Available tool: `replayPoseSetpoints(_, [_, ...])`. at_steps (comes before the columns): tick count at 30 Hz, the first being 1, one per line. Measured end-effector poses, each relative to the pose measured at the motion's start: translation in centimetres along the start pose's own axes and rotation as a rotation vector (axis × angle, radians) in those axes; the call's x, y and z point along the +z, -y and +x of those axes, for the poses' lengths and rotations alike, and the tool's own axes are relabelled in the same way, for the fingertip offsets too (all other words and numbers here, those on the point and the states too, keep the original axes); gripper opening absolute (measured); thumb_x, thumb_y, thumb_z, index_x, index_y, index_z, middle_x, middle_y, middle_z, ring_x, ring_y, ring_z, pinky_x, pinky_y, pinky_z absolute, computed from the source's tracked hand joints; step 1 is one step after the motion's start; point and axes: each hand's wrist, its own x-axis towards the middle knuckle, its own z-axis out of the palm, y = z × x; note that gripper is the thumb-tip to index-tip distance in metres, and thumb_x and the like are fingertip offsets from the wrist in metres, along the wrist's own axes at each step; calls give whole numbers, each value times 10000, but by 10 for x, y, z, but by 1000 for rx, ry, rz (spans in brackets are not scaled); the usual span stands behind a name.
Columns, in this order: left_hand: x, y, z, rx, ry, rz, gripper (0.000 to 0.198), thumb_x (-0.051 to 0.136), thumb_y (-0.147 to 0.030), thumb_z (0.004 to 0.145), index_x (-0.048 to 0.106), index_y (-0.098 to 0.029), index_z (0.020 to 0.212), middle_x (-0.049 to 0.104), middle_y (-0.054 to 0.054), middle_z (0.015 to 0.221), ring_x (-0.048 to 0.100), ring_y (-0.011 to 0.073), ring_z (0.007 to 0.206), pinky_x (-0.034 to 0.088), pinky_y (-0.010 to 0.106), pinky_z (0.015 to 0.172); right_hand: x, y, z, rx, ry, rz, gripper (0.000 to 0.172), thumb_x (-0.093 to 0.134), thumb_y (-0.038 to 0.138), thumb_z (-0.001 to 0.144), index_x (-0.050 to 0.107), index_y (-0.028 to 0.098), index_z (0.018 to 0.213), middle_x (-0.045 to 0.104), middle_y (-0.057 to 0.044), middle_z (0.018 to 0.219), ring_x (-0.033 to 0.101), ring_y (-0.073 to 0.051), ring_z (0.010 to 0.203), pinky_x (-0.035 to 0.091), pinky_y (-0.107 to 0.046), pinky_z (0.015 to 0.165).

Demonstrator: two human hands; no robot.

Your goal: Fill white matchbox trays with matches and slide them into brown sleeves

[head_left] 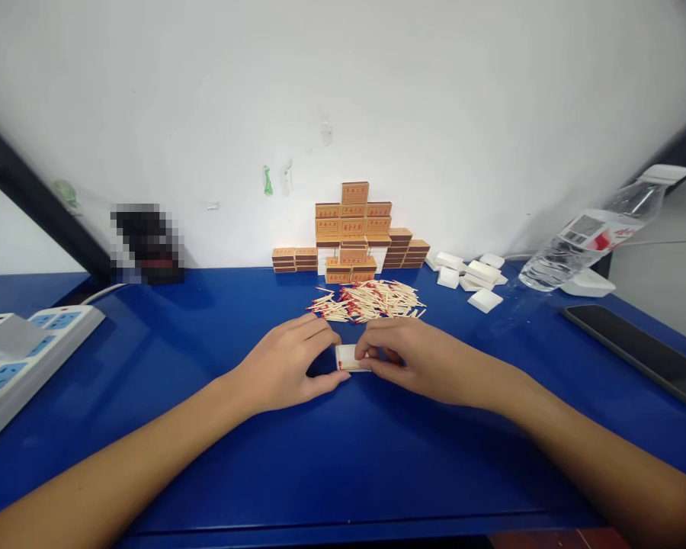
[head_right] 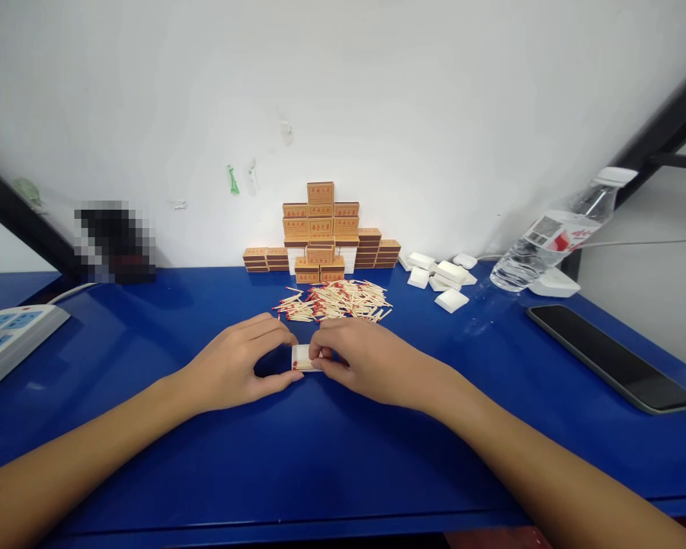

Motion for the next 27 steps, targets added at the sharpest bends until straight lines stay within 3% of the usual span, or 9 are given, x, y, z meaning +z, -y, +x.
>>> replayPoseSetpoints(4, [-1, -1, 0, 5, -14, -7, 251, 694, -397, 970, 642, -172, 1066, 711, 61, 1007, 650, 227, 920, 559, 379, 815, 0, -6, 2, 8, -71, -4, 127, 596, 198, 987, 719, 208, 953, 699, -6, 846, 581, -139, 742, 394, -281, 688])
replayPoseSetpoints(10, [-2, -2, 0, 2, -41, -23, 226, 696, -364, 968, 646, -167, 1067, 722, 65, 1030, 662, 228, 943, 564, 396, 858, 0, -32, 8, 88, -310, -151, 101, 613, 205, 973, 690, 191, 909, 645, -17, 792, 553, -158, 708, 386, -299, 661])
replayPoseSetpoints(13, [0, -2, -1, -16, -9, -36, 243, 707, -389, 959, 653, -174, 1059, 724, 64, 1015, 664, 235, 938, 567, 398, 847, 4, -46, 9, 89, -264, -206, 67, 614, 197, 976, 681, 192, 975, 665, -59, 939, 600, -193, 833, 436, -317, 725])
replayPoseSetpoints(19, [1, -1, -1, -19, -9, -57, 246, 724, -378, 949, 653, -168, 1055, 725, 65, 1029, 666, 237, 955, 568, 398, 855, 13, -57, 14, 34, -172, -203, 247, 491, 262, 1068, 680, 221, 1221, 619, -109, 1116, 603, -235, 1004, 494, -384, 860])
replayPoseSetpoints(27, [0, -2, 0, -18, -12, -46, 240, 716, -386, 955, 651, -176, 1051, 724, 57, 1014, 669, 232, 950, 566, 390, 852, 15, -62, 20, 21, -200, -131, 180, 506, 292, 1070, 640, 196, 998, 631, -98, 1062, 597, -215, 935, 477, -362, 817])
